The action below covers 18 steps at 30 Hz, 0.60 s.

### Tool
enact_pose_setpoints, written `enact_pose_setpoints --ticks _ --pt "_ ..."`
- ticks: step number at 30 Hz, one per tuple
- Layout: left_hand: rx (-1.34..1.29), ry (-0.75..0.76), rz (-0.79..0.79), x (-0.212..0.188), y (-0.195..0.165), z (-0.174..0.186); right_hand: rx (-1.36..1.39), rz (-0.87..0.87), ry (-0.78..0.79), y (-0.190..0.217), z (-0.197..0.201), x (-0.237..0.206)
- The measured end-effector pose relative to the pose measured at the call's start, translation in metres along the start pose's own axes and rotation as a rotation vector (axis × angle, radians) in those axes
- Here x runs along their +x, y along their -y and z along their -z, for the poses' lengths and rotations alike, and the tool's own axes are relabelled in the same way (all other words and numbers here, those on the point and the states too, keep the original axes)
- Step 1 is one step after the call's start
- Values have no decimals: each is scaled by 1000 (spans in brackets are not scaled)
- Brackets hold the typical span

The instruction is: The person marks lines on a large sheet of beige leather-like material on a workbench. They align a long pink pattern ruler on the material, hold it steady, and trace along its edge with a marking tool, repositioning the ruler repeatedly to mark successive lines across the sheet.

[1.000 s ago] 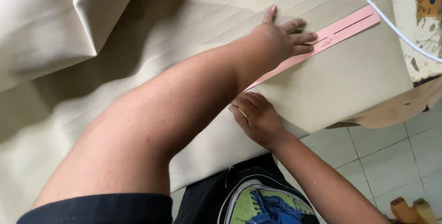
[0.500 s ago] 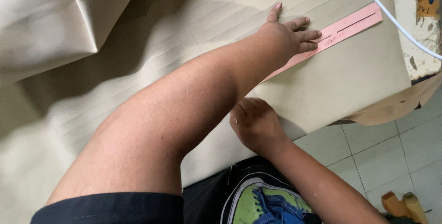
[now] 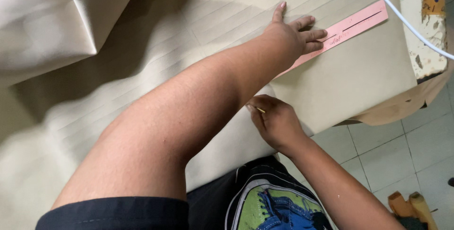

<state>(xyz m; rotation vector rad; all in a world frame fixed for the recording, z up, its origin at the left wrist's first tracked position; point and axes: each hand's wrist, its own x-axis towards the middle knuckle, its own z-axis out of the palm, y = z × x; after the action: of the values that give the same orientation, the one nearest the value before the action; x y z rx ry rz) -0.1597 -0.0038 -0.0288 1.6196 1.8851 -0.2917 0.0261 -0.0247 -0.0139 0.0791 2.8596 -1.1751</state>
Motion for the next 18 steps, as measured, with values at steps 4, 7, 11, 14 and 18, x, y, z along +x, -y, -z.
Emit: enact_pose_setpoints --ticks 4,7,11,14,18 --pt "10 13 -3 -6 3 1 -16 49 36 -4 -13 2" --pt "19 30 2 -9 2 5 -93 76 10 -15 -17 3" --pt "0 52 2 -12 -3 9 -405 13 -89 -47 11 11" --pt "-35 46 5 -14 -5 9 -470 66 -230 -65 30 10" --pt "30 26 -11 -16 -3 11 -471 264 -218 -68 9 -3"
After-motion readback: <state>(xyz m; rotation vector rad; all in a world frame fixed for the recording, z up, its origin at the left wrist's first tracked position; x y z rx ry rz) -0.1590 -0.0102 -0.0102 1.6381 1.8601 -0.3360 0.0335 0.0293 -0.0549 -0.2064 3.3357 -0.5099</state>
